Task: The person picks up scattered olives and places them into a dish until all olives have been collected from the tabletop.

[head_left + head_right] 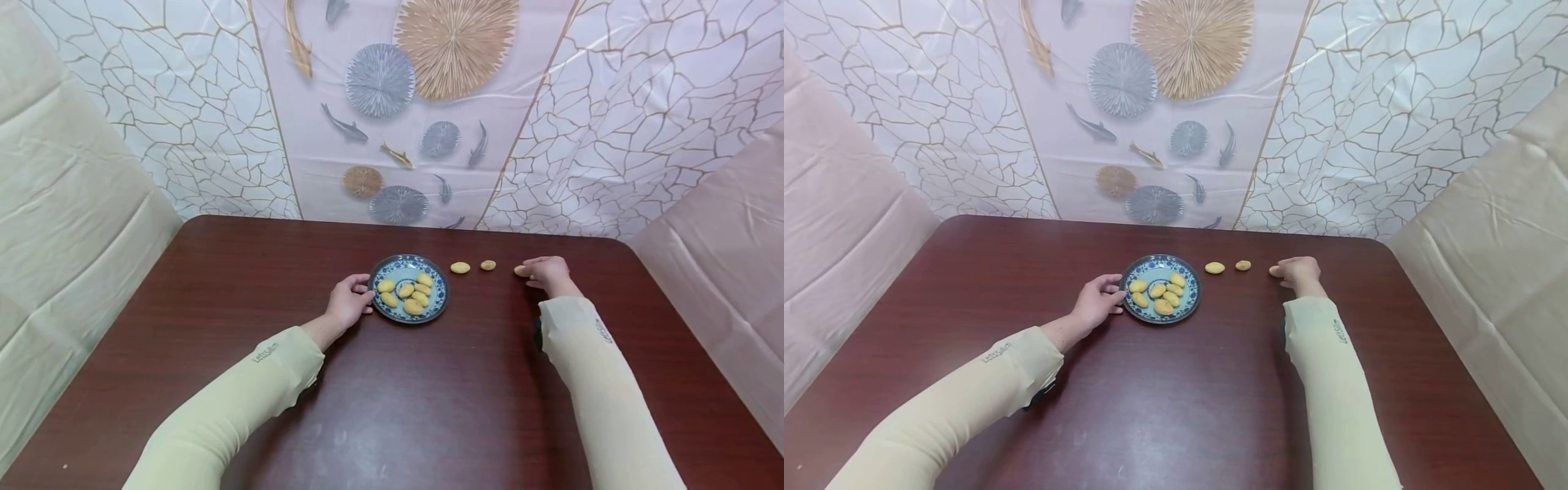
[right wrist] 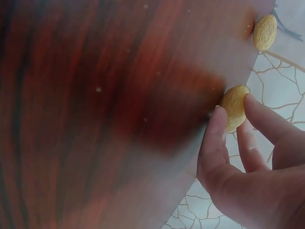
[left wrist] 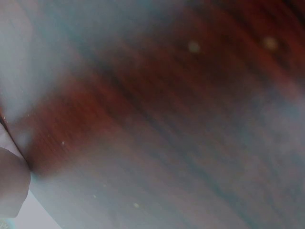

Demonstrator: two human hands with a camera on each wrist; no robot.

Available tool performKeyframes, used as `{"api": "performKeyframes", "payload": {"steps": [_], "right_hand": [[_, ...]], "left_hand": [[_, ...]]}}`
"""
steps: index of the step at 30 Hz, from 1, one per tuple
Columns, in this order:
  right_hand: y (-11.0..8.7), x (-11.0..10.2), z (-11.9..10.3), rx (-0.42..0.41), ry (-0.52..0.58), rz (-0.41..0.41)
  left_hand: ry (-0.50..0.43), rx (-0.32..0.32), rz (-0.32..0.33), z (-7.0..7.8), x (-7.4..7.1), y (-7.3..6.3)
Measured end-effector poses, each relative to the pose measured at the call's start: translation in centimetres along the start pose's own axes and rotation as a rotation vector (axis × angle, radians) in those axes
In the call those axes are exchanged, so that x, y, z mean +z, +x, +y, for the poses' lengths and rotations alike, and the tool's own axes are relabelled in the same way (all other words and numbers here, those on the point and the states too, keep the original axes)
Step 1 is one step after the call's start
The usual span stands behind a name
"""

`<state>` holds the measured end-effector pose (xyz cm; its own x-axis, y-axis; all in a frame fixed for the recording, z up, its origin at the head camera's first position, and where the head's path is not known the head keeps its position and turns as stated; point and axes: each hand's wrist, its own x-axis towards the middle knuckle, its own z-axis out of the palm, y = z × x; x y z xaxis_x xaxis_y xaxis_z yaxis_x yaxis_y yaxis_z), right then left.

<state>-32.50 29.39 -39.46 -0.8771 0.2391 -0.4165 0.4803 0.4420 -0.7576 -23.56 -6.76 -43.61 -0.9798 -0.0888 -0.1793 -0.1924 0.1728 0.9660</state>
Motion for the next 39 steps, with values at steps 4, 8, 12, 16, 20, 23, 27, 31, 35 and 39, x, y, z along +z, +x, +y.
{"api": "performKeyframes", "payload": {"steps": [4,8,12,16,20,23,27,31,35,39], "right_hand": [[-0.3,0.0,0.0,0.017,0.031,0.017],[-0.4,0.1,0.1,-0.002,0.059,0.013],[-0.6,-0.1,0.2,-0.026,0.094,-0.036],[-1.0,-0.4,0.1,-0.041,0.136,-0.112],[-1.2,-0.4,-0.4,-0.060,0.219,-0.164],[-1.4,-0.1,-1.1,-0.072,0.247,-0.177],[-1.6,0.8,-2.3,-0.108,0.251,-0.203],[-2.2,1.8,-3.6,-0.138,0.228,-0.231],[-2.7,2.9,-4.7,-0.137,0.239,-0.259],[-3.0,3.9,-5.5,-0.130,0.237,-0.281]], "left_hand": [[0.000,0.002,-0.005,0.0,0.0,-0.1],[-0.001,0.005,-0.003,0.1,-0.1,-0.1],[0.002,0.007,-0.001,0.1,-0.1,0.0],[-0.001,-0.001,-0.001,0.1,-0.1,0.0],[-0.004,-0.003,-0.001,0.1,-0.1,0.0],[-0.003,-0.004,-0.003,0.1,-0.1,0.1],[-0.002,-0.009,-0.003,0.1,-0.1,0.1],[-0.005,-0.007,-0.002,0.2,0.0,0.1],[-0.008,-0.003,-0.002,0.1,0.0,0.0],[-0.007,0.002,0.001,0.1,0.0,0.0]]}}
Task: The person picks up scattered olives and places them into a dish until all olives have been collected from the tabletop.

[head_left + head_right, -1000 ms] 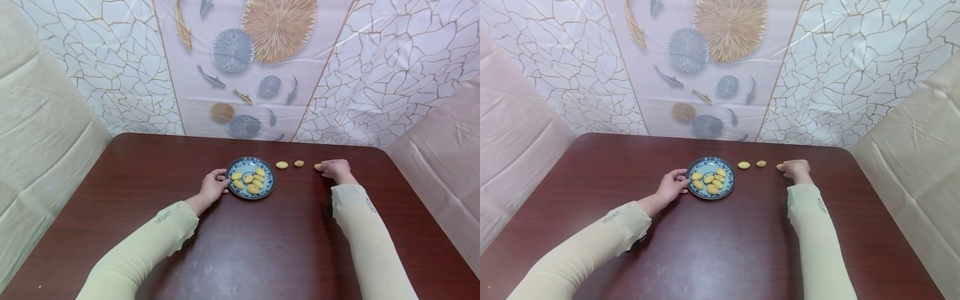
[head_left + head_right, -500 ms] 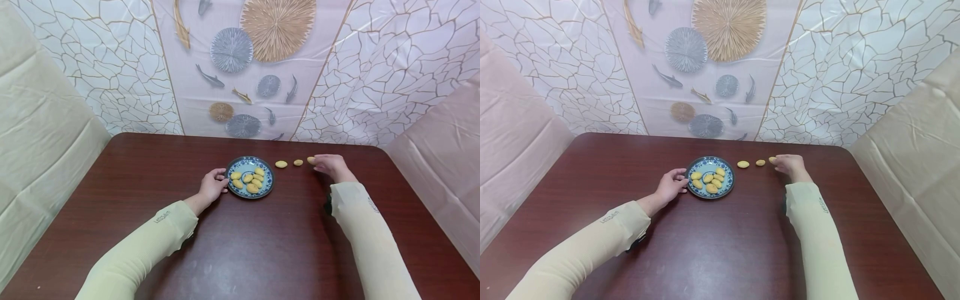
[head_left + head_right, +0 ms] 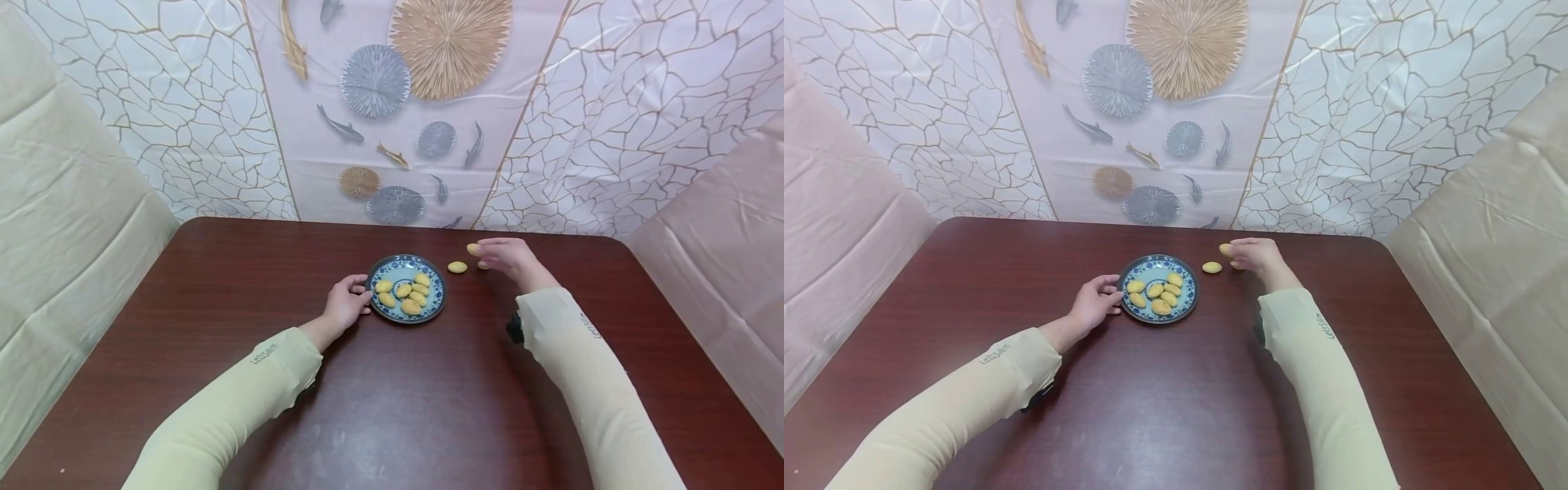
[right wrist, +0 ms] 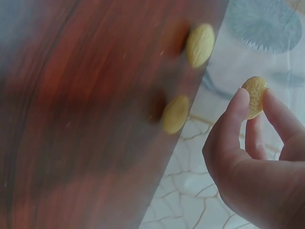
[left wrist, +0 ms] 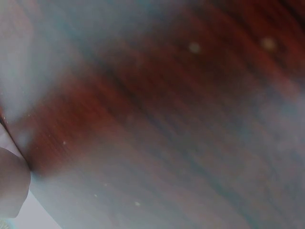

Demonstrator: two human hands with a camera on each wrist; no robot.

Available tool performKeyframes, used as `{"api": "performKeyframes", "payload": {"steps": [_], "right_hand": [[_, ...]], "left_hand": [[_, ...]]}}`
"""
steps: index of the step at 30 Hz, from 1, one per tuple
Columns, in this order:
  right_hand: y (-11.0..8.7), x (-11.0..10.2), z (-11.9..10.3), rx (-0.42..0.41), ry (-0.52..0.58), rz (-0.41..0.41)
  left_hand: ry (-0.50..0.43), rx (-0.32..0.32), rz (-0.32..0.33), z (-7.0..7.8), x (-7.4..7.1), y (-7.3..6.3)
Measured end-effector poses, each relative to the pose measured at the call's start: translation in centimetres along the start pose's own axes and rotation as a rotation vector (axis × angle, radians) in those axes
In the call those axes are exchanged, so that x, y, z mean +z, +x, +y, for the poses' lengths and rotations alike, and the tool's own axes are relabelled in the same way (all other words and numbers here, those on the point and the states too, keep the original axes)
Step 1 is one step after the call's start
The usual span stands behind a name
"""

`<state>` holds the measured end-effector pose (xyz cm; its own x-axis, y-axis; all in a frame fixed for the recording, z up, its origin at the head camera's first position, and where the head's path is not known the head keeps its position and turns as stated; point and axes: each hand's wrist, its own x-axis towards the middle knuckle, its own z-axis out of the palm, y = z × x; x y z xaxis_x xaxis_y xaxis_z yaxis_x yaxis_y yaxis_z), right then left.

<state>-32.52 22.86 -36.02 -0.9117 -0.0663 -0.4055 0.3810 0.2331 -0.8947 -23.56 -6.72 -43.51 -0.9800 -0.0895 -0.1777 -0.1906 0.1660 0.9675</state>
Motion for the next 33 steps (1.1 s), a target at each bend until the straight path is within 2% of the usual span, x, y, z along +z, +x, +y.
{"api": "performKeyframes", "payload": {"steps": [7,13,23,28,33], "right_hand": [[0.2,2.0,-0.7,-0.007,-0.057,-0.032],[0.7,4.2,-1.0,-0.015,-0.077,-0.090],[0.9,8.3,-0.9,-0.101,-0.234,-0.147],[0.9,9.5,-0.9,-0.102,-0.255,-0.188],[1.1,10.4,-0.9,-0.095,-0.252,-0.190]], "left_hand": [[0.001,0.000,0.008,0.1,-0.2,0.1],[0.000,0.002,0.005,0.1,-0.3,0.0],[0.000,0.000,0.000,-0.1,-0.3,0.0],[0.004,-0.005,-0.009,0.0,-0.2,-0.2],[-0.006,-0.001,-0.010,0.1,-0.1,-0.2]]}}
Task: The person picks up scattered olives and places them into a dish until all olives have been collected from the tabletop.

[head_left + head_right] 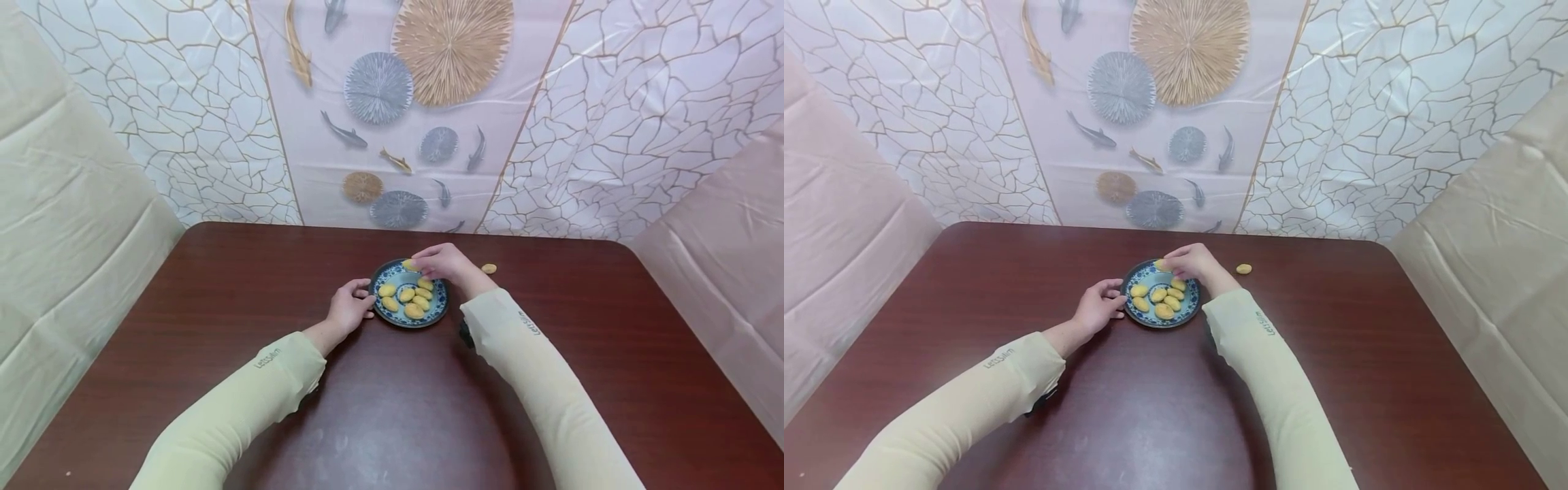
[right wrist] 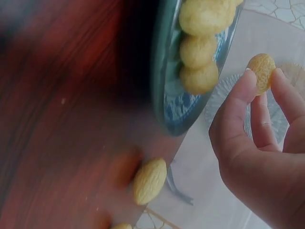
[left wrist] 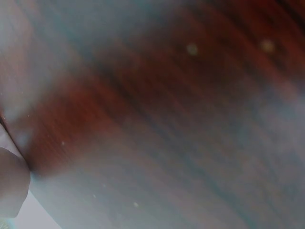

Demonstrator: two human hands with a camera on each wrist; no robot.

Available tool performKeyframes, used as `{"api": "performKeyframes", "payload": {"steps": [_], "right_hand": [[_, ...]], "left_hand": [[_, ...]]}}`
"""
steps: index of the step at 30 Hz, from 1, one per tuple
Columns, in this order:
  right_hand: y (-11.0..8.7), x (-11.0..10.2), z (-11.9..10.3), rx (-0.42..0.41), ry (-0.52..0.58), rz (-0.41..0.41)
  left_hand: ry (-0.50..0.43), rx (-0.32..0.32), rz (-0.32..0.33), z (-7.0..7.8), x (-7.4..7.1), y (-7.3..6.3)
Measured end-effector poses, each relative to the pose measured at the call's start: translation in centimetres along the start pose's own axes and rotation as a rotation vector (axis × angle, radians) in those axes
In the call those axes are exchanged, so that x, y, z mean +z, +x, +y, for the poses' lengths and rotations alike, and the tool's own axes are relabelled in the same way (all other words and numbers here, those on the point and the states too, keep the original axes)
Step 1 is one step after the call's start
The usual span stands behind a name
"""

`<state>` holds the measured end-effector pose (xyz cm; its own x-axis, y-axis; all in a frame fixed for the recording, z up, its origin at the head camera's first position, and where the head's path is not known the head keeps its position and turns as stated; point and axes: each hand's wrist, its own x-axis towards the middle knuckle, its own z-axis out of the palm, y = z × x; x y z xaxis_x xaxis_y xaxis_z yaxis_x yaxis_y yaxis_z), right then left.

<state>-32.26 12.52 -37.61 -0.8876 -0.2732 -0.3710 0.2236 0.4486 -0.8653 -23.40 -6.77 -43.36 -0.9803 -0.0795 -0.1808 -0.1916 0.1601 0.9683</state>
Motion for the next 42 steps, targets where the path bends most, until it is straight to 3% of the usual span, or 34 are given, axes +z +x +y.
{"api": "performKeyframes", "payload": {"steps": [26,35,42], "right_hand": [[0.8,3.7,-0.7,-0.027,-0.451,-0.015],[0.3,3.3,-1.4,-0.006,-0.347,-0.029],[-0.1,1.4,-1.4,-0.014,-0.256,0.014]], "left_hand": [[-0.006,0.022,-0.004,-0.1,0.0,0.1],[-0.014,0.028,0.005,-0.2,0.0,0.2],[-0.018,0.021,0.004,-0.2,0.0,0.1]]}}
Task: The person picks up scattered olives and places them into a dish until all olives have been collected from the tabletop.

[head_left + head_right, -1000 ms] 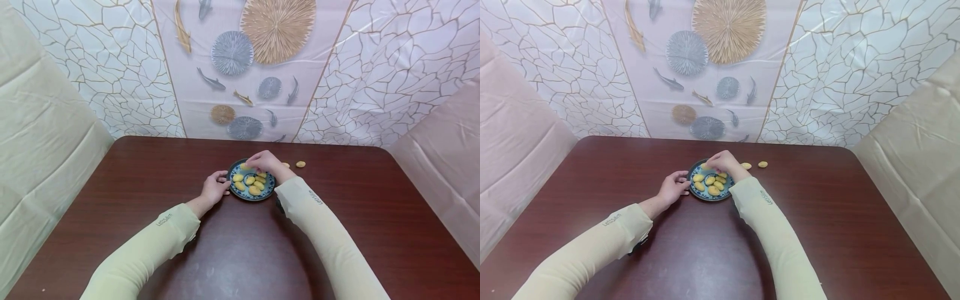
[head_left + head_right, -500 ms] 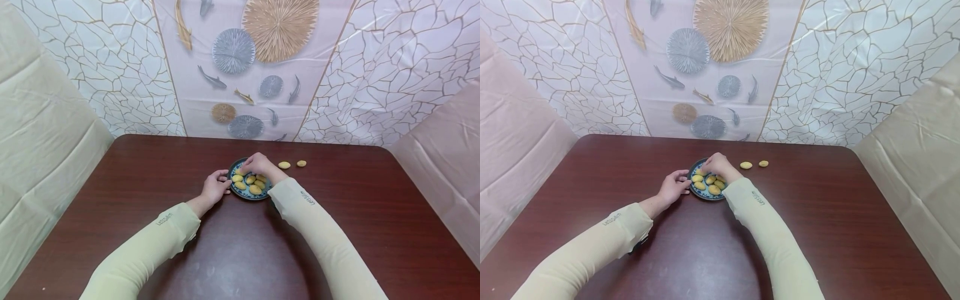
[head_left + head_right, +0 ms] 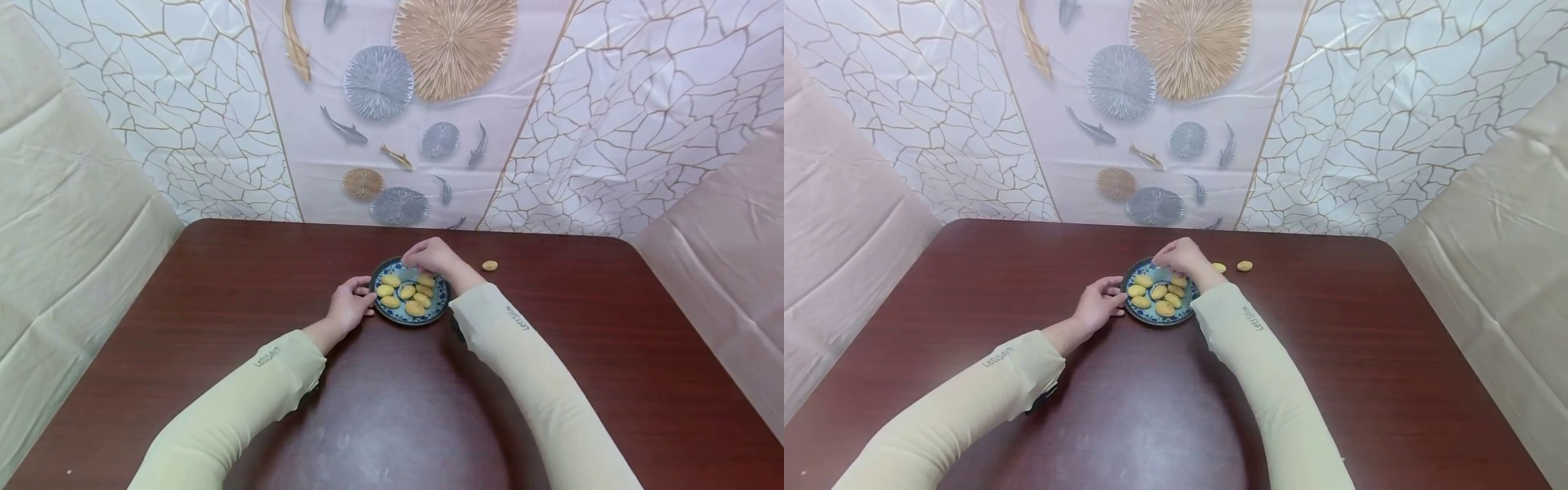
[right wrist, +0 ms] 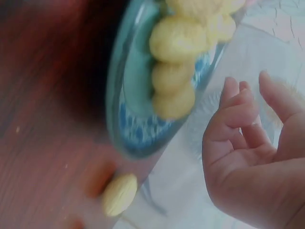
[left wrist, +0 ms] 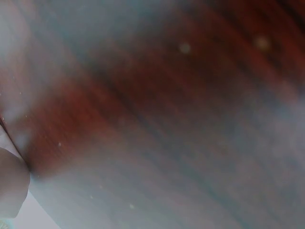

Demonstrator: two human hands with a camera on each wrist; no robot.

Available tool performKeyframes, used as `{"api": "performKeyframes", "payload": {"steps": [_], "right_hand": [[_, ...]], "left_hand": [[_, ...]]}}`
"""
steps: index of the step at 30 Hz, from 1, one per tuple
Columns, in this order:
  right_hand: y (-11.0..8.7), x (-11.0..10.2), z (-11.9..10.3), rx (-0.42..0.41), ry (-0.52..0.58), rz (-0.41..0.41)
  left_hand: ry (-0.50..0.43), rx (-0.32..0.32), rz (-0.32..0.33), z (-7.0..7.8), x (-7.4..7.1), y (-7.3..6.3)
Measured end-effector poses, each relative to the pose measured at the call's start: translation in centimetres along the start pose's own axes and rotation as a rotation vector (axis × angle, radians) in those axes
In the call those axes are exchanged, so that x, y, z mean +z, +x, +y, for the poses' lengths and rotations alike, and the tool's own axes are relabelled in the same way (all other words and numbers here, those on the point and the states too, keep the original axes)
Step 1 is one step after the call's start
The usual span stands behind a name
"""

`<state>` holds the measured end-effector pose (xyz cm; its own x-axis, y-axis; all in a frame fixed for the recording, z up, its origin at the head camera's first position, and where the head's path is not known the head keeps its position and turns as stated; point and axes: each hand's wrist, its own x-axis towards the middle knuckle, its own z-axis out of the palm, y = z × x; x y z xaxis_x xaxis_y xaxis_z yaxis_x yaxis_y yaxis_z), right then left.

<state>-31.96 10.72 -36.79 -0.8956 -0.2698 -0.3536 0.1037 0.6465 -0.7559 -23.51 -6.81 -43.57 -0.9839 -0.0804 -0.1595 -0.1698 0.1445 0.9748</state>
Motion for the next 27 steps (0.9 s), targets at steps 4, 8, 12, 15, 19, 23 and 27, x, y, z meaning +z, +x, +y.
{"api": "performKeyframes", "payload": {"steps": [4,8,12,15,19,23,27], "right_hand": [[-0.1,-1.4,0.6,0.032,0.123,0.040],[-0.4,-2.8,1.5,0.052,0.222,0.074],[-0.5,-4.3,2.7,0.058,0.289,0.100],[-0.6,-5.4,3.6,0.082,0.317,0.127],[-0.8,-6.6,4.8,0.132,0.298,0.195],[-1.1,-7.6,6.0,0.154,0.279,0.241],[-1.4,-8.3,7.1,0.152,0.299,0.253]], "left_hand": [[0.000,-0.001,-0.001,0.1,0.0,-0.1],[-0.001,-0.002,-0.001,-0.1,0.1,0.0],[-0.002,0.000,0.001,-0.2,0.1,0.0],[0.004,0.004,0.004,-0.2,0.1,0.1],[0.013,0.000,0.002,-0.2,0.0,0.1],[0.018,-0.009,-0.002,-0.2,0.0,0.2],[0.017,-0.009,0.000,-0.1,0.1,0.2]]}}
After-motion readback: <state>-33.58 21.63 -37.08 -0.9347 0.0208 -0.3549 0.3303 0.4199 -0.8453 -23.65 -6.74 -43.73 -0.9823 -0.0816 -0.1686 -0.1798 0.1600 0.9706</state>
